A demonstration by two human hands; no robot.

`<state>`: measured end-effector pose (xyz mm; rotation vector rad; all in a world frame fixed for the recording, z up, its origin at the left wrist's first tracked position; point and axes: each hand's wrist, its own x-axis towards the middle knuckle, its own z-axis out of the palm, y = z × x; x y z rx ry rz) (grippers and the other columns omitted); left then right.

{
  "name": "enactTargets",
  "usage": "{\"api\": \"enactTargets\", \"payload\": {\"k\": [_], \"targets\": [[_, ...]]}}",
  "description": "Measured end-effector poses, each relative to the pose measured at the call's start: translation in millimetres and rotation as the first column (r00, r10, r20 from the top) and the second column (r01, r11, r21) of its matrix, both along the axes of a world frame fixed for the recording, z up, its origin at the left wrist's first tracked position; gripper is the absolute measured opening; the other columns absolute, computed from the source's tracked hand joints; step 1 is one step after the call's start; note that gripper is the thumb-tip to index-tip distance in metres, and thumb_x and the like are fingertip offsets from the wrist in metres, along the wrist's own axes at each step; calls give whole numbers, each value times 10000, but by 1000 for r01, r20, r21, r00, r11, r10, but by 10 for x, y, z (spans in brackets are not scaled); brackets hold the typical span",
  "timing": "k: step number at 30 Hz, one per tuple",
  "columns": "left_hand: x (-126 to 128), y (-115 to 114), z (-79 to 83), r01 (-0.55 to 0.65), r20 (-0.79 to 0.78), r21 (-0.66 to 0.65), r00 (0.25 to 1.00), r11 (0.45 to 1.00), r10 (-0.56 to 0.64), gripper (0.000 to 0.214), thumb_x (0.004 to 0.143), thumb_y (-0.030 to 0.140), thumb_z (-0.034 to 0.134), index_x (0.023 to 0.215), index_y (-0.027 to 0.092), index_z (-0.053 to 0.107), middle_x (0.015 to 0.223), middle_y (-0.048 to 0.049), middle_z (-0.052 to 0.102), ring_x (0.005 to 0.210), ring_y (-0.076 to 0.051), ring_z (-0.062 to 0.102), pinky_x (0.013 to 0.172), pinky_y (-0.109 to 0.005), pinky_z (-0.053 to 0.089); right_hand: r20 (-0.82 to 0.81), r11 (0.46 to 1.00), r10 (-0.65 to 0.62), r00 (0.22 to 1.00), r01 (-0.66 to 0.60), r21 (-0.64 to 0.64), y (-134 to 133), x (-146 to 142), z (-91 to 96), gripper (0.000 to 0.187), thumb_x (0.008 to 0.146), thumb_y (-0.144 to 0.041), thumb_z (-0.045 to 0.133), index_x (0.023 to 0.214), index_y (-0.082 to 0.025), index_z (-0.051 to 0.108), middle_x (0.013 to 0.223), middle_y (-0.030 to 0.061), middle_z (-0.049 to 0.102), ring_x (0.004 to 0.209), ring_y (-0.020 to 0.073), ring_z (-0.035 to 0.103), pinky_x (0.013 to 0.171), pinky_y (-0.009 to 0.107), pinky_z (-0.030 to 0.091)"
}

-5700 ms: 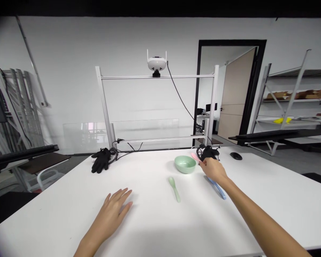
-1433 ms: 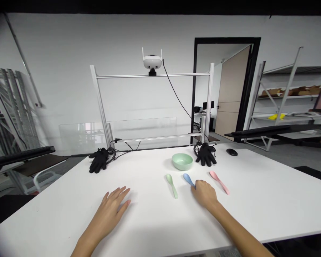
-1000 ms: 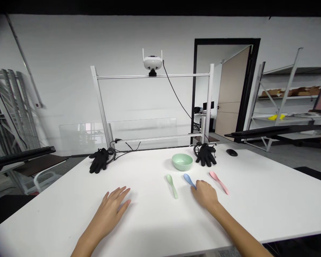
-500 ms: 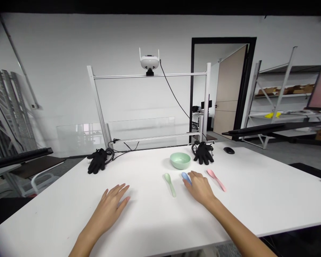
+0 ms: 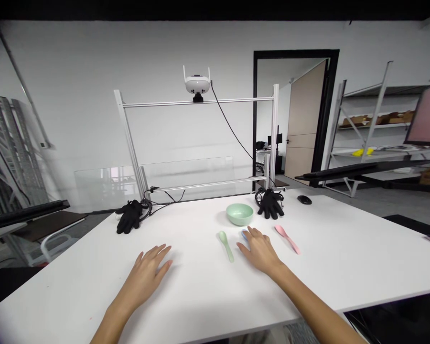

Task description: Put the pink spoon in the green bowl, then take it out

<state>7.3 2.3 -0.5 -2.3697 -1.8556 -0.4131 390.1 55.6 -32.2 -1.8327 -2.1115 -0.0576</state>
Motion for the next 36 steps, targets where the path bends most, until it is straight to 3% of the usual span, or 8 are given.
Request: {"api": "enactTargets", "payload": {"k": [11, 15, 20, 24, 27, 31, 36], "targets": [[10, -27, 25, 0, 0, -2, 1000, 1000, 0, 526, 1052, 463, 338, 1489, 246, 535, 1568, -96, 529, 1479, -326, 431, 1212, -604, 276, 1, 1000, 11, 1000, -11, 8, -3, 5, -53, 530, 1043, -486, 441, 1458, -173, 545, 1551, 151, 415, 1430, 297, 406, 1146, 457, 388], [-3, -29, 6, 6, 5, 4, 1000, 1000, -6, 525, 1053, 461, 336, 1486, 241, 537, 1565, -99, 533, 1477, -327, 434, 1209, -609, 280, -19, 1000, -12, 1000, 12, 10, 20, 126, -41, 503, 1049, -492, 431, 1405, -174, 591, 1511, 149, 467, 1393, 293, 452, 1118, 403, 405], [-27, -44, -13, -2, -3, -10, 1000, 1000, 2, 531, 1055, 460, 331, 1501, 241, 519, 1575, -93, 520, 1484, -321, 424, 1215, -599, 276, 37, 979, -202, 979, 202, 1, 157, 546, 26, 451, 1056, -422, 421, 1310, -121, 640, 1299, 162, 609, 1215, 291, 555, 976, 354, 454], [-22, -38, -25, -8, -10, -17, 1000, 1000, 7, 532, 1054, 457, 338, 1509, 243, 510, 1582, -88, 512, 1490, -314, 416, 1222, -593, 269, 153, 916, -393, 907, 401, -28, 285, 930, 22, 416, 1053, -376, 389, 1181, -107, 679, 1178, 182, 606, 1109, 314, 566, 861, 364, 461], [-17, -28, -38, -8, -8, -20, 1000, 1000, 8, 533, 1053, 457, 340, 1509, 239, 513, 1581, -91, 513, 1488, -318, 419, 1220, -596, 273, 151, 864, -487, 861, 499, -60, 346, 1129, -45, 534, 1072, -460, 306, 1098, -104, 704, 1140, 195, 588, 1098, 332, 556, 858, 397, 462], [-21, -31, -51, 0, -1, -14, 1000, 1000, 0, 520, 1051, 458, 350, 1502, 262, 520, 1573, -84, 524, 1485, -318, 425, 1216, -598, 280, 128, 816, -550, 825, 564, -129, 375, 1267, -145, 647, 1063, -559, 272, 1070, -96, 725, 1160, 211, 577, 1136, 354, 540, 907, 444, 456], [-24, -39, -63, 0, -6, -26, 1000, 1000, 0, 530, 1055, 449, 343, 1509, 236, 513, 1577, -94, 517, 1489, -320, 418, 1218, -600, 275, 137, 810, -531, 836, 549, -207, 372, 1342, -217, 384, 991, -349, 444, 1103, -102, 717, 1178, 195, 595, 1122, 338, 558, 901, 422, 462]]}}
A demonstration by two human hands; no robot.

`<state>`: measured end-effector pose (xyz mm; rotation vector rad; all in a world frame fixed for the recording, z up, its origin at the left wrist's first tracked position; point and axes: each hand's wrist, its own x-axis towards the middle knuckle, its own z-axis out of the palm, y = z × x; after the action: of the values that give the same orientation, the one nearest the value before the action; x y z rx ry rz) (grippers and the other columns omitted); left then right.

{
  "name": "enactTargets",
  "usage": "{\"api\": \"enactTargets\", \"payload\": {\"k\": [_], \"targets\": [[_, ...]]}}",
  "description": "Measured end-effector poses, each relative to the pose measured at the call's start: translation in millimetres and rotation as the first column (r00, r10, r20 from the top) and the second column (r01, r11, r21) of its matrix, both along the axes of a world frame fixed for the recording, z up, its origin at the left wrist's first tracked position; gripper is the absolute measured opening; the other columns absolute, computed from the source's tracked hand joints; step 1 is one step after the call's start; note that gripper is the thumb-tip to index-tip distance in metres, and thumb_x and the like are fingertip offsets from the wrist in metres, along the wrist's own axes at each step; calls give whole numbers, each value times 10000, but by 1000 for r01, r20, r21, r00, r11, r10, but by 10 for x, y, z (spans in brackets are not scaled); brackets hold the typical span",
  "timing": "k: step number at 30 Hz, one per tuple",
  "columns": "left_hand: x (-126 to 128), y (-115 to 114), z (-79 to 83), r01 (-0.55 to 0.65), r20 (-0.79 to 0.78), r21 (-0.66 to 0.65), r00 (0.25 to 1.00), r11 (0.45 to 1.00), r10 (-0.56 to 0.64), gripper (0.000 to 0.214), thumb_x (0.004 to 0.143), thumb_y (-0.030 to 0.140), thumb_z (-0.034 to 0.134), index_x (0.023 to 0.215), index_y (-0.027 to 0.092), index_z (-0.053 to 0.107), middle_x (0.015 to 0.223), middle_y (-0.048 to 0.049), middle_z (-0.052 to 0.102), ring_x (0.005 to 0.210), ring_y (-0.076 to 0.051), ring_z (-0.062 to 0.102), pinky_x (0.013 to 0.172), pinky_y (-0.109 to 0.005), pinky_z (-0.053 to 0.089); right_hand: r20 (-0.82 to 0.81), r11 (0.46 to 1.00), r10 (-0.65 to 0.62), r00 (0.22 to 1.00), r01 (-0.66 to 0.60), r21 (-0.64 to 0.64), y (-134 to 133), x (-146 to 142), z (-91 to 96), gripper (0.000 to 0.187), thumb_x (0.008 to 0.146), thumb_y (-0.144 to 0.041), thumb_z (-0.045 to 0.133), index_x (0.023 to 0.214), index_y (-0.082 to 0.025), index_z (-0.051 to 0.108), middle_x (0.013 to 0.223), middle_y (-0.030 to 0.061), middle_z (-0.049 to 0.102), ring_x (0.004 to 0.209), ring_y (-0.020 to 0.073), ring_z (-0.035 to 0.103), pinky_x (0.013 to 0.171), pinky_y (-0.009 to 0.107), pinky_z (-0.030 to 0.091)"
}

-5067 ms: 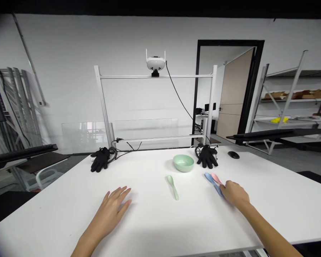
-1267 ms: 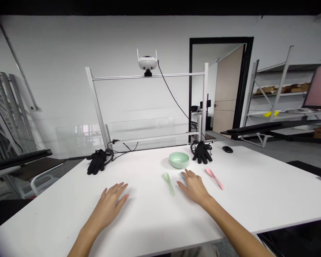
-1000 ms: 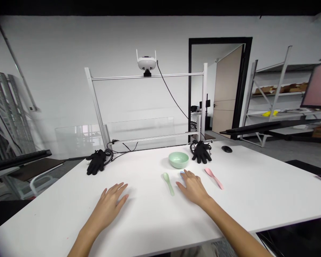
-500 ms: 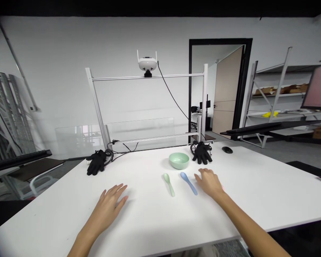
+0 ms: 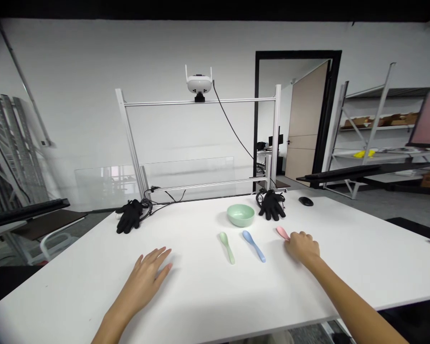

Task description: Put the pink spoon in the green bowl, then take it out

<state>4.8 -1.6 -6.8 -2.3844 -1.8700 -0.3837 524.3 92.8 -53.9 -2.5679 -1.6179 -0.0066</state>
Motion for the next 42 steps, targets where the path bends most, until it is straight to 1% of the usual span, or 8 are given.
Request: {"api": "enactTargets", "payload": {"k": [7, 11, 16, 21, 27, 34, 39, 42], "targets": [[-8, 16, -25, 3, 4, 7, 1000, 1000, -3, 526, 1053, 450, 349, 1505, 241, 519, 1571, -96, 526, 1481, -321, 429, 1213, -607, 280, -15, 1000, 24, 1000, -24, -3, 6, 29, -67, 337, 984, -249, 413, 1061, -96, 703, 1130, 183, 625, 1056, 306, 593, 857, 394, 467], [-1, 18, -29, -6, 5, -5, 1000, 1000, 6, 531, 1052, 454, 353, 1507, 235, 518, 1575, -96, 520, 1483, -322, 427, 1217, -605, 278, -11, 999, 37, 999, -37, 24, 3, -32, 3, 354, 1003, -251, 384, 1042, -89, 696, 1124, 182, 626, 1041, 298, 606, 814, 362, 462], [15, -1, -7, -5, -5, -20, 1000, 1000, 5, 541, 1057, 456, 332, 1516, 229, 506, 1586, -93, 505, 1489, -321, 418, 1220, -606, 272, 38, 989, 94, 995, -97, 108, 36, -264, 289, 346, 1007, -266, 392, 979, -112, 700, 1079, 161, 644, 979, 269, 623, 737, 307, 425], [27, -20, -10, 0, -3, -16, 1000, 1000, 0, 536, 1058, 457, 328, 1512, 238, 511, 1586, -86, 506, 1494, -313, 412, 1225, -599, 269, 4, 955, 186, 983, -181, 235, 182, -623, 655, 336, 1006, -315, 449, 961, -133, 727, 1037, 143, 675, 909, 238, 640, 667, 275, 385], [31, -26, -23, 2, 10, -21, 1000, 1000, -2, 535, 1060, 461, 321, 1512, 246, 511, 1595, -78, 496, 1501, -311, 401, 1224, -599, 273, -81, 939, 245, 966, -215, 270, 501, -1031, 890, 316, 978, -322, 518, 974, -140, 777, 1064, 150, 699, 984, 246, 663, 748, 259, 438], [4, -41, -24, 3, 36, -20, 999, 1000, -2, 530, 1058, 465, 333, 1503, 248, 522, 1583, -85, 512, 1496, -312, 410, 1219, -601, 285, -140, 961, 221, 965, -191, 198, 827, -1286, 870, 285, 954, -318, 585, 1008, -108, 771, 1064, 194, 700, 1046, 289, 679, 857, 308, 504], [-40, -49, -45, 7, 52, -8, 999, 1000, -6, 528, 1056, 473, 341, 1499, 254, 527, 1575, -85, 523, 1493, -314, 413, 1221, -600, 284, -165, 974, 185, 969, -159, 159, 990, -1296, 765, 539, 964, -545, 612, 1154, -53, 719, 1084, 248, 680, 1084, 324, 667, 887, 356, 529], [-57, -45, -51, 4, 58, -1, 998, 1000, -4, 516, 1054, 477, 354, 1491, 272, 537, 1569, -81, 531, 1487, -315, 422, 1216, -602, 291, -175, 979, 162, 971, -136, 152, 1082, -1268, 694, 611, 934, -587, 648, 1168, -25, 705, 1101, 263, 670, 1100, 333, 660, 890, 348, 536]]}}
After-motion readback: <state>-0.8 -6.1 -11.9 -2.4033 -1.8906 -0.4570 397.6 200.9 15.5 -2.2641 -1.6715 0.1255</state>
